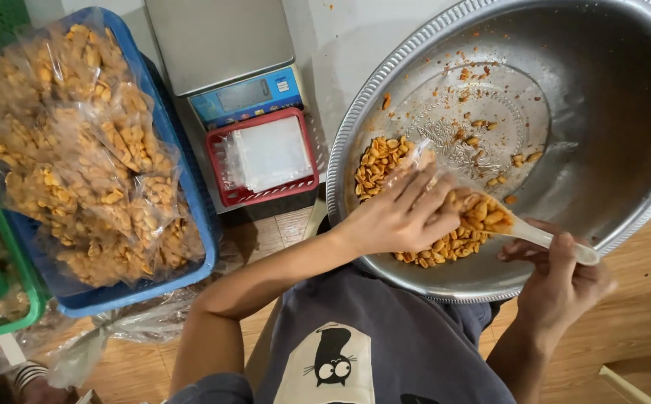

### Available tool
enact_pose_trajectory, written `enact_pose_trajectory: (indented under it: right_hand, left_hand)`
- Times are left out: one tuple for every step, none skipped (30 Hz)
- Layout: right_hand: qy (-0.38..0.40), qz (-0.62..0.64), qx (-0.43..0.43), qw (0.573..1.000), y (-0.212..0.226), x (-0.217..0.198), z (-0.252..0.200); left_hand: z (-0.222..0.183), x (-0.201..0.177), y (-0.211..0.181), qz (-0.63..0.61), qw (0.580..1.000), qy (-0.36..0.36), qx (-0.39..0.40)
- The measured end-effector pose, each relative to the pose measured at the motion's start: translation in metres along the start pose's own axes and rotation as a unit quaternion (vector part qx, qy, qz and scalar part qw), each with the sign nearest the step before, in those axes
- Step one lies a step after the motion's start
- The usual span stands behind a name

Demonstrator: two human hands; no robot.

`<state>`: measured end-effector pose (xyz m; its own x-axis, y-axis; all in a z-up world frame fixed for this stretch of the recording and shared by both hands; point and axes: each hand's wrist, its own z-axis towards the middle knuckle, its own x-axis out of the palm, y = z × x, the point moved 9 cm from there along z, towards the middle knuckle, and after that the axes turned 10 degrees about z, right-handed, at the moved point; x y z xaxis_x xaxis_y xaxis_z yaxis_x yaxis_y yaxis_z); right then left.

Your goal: Packaging snacks from a large bowl into small bags, weighing them on a digital scale, and organizing them in a crate.

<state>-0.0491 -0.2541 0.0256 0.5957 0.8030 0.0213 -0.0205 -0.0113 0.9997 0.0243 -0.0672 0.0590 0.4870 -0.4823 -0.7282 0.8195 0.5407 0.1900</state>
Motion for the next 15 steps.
enact_pose_trajectory:
  right_hand:
    - [0.017,-0.039,-0.043,0.998,0.017,0.011,-0.002]
    - [0.016,-0.039,-0.043,0.998,0.014,0.001,-0.002]
    - [0.054,-0.124,-0.137,0.981,0.026,0.001,-0.005]
    - [0.092,-0.208,-0.227,0.947,0.035,0.003,-0.011]
    - [0.092,-0.208,-0.226,0.947,0.034,-0.001,-0.009]
    - [0.156,-0.192,-0.267,0.931,0.037,0.006,-0.015]
    - [0.219,-0.174,-0.307,0.909,0.04,0.012,-0.02]
    - [0.219,-0.174,-0.308,0.909,0.04,0.012,-0.02]
    - [0.234,-0.143,-0.32,0.907,0.042,0.012,-0.022]
    - [0.248,-0.111,-0.33,0.904,0.044,0.013,-0.025]
    - [0.251,-0.109,-0.33,0.904,0.04,0.013,-0.018]
    - [0.223,-0.094,-0.424,0.873,0.05,0.009,-0.022]
    - [0.193,-0.078,-0.514,0.832,0.057,0.004,-0.028]
    - [0.195,-0.074,-0.514,0.832,0.061,0.006,-0.032]
    - [0.162,-0.052,-0.456,0.874,0.061,0.001,-0.024]
  left_hand:
    - [0.001,0.001,-0.001,-0.043,0.999,0.002,-0.011]
    - [0.0,0.006,0.0,-0.044,0.999,0.002,-0.01]
    - [-0.001,0.014,0.001,-0.155,0.988,0.021,-0.017]
    - [-0.002,0.023,0.002,-0.264,0.964,0.039,-0.024]
    - [-0.007,0.026,0.002,-0.264,0.964,0.039,-0.023]
    - [-0.014,0.044,0.003,-0.373,0.919,0.111,-0.064]
    - [-0.023,0.061,0.001,-0.475,0.856,0.179,-0.103]
    - [-0.02,0.056,0.006,-0.474,0.856,0.179,-0.103]
    - [-0.021,0.057,0.012,-0.514,0.822,0.197,-0.147]
    - [-0.023,0.058,0.018,-0.551,0.784,0.214,-0.19]
    - [-0.025,0.055,0.025,-0.549,0.785,0.214,-0.193]
    - [-0.023,0.042,0.039,-0.572,0.782,0.14,-0.205]
    - [-0.023,0.03,0.053,-0.59,0.775,0.066,-0.214]
    - [-0.023,0.022,0.066,-0.588,0.777,0.065,-0.216]
    - [-0.029,0.023,0.084,-0.626,0.724,0.067,-0.28]
